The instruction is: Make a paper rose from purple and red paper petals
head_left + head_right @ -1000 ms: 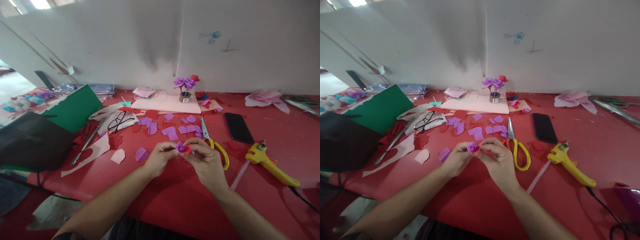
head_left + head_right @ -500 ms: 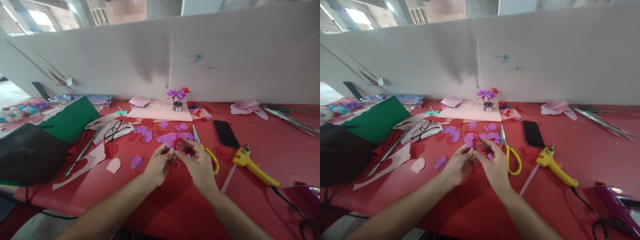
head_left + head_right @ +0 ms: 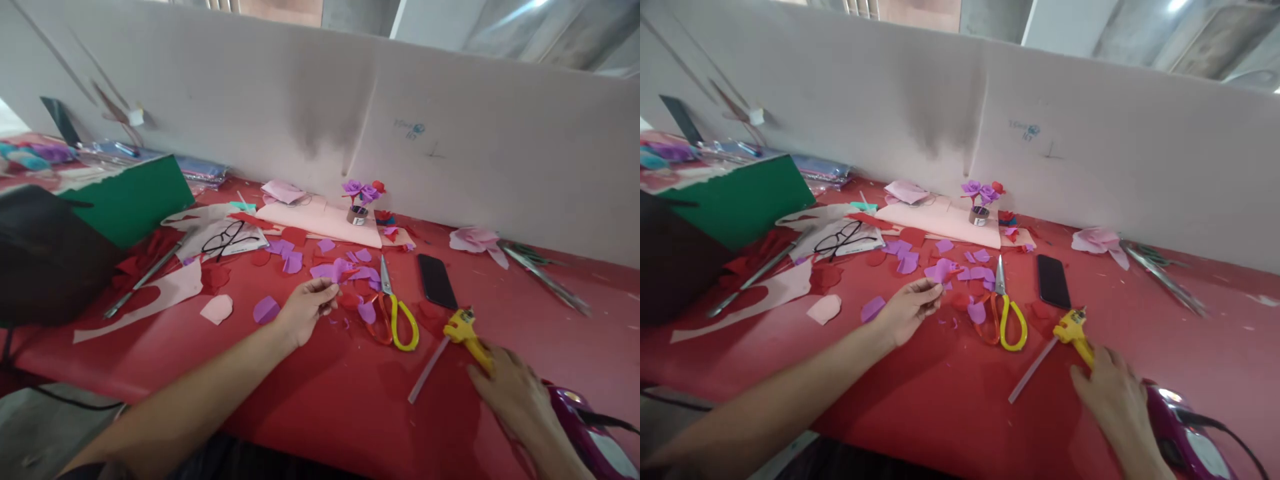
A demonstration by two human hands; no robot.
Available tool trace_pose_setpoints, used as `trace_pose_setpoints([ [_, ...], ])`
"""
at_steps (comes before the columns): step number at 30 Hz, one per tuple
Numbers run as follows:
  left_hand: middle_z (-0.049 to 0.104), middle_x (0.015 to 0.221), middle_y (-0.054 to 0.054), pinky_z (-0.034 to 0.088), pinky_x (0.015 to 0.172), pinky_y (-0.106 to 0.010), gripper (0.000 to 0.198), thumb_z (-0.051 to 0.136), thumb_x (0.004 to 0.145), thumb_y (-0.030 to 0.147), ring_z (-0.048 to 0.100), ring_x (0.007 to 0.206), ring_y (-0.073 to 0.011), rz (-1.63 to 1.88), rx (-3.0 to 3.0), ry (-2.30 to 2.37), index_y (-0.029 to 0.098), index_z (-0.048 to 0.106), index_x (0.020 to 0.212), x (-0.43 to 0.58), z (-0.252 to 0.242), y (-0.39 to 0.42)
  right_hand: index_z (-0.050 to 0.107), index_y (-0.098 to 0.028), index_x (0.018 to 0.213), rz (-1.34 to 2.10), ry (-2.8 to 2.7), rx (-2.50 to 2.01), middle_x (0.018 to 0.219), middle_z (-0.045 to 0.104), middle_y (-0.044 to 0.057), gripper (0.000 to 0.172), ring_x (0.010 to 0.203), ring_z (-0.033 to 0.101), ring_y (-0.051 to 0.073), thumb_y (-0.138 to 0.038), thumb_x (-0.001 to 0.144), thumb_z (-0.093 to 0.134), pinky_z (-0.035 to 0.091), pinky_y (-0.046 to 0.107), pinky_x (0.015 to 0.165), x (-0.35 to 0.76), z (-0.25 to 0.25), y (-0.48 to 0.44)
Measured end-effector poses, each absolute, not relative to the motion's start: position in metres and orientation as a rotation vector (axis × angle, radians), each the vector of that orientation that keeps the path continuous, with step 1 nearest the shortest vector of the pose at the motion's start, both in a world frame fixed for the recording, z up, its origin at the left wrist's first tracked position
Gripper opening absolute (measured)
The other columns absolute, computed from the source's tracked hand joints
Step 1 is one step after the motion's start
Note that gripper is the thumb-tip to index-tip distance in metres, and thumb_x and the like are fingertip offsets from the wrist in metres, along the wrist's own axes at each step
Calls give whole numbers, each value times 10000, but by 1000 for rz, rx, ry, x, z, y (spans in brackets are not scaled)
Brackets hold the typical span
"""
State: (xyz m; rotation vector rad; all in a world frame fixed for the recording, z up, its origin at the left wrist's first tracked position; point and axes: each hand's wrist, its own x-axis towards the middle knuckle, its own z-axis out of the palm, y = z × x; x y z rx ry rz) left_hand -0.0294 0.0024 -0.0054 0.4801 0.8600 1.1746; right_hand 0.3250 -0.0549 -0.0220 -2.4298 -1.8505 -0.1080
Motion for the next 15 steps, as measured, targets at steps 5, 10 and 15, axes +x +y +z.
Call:
trace_pose_setpoints([
  [5, 651, 627, -7, 373, 494, -172, 98, 674, 771, 39, 553, 484, -53, 1077, 378, 974, 119, 654, 717, -32, -5, 5, 542, -64, 1266, -153, -1960, -2538, 1223, 593, 247, 509, 1009, 640, 378, -272, 815, 430, 507, 472, 809, 330, -30, -51],
  [10, 666, 643, -17, 430, 533, -173, 117, 684, 773, 28, 605, 514, -68, 1068, 347, 1026, 120, 658, 706, -34, -5, 5, 537, -58, 1226, -103, -1848, -2570, 1148, 598, 240, 496, 982, 647, 351, -271, 781, 489, 505, 420, 804, 326, -27, -35],
  [15, 646, 615, -11, 374, 457, -147, 135, 651, 798, 16, 558, 464, -48, 1027, 267, 978, 120, 647, 713, -34, -5, 6, 539, -97, 1229, -60, -1658, -2494, 1064, 648, 195, 499, 900, 651, 338, -354, 804, 497, 502, 415, 721, 330, -11, -38],
])
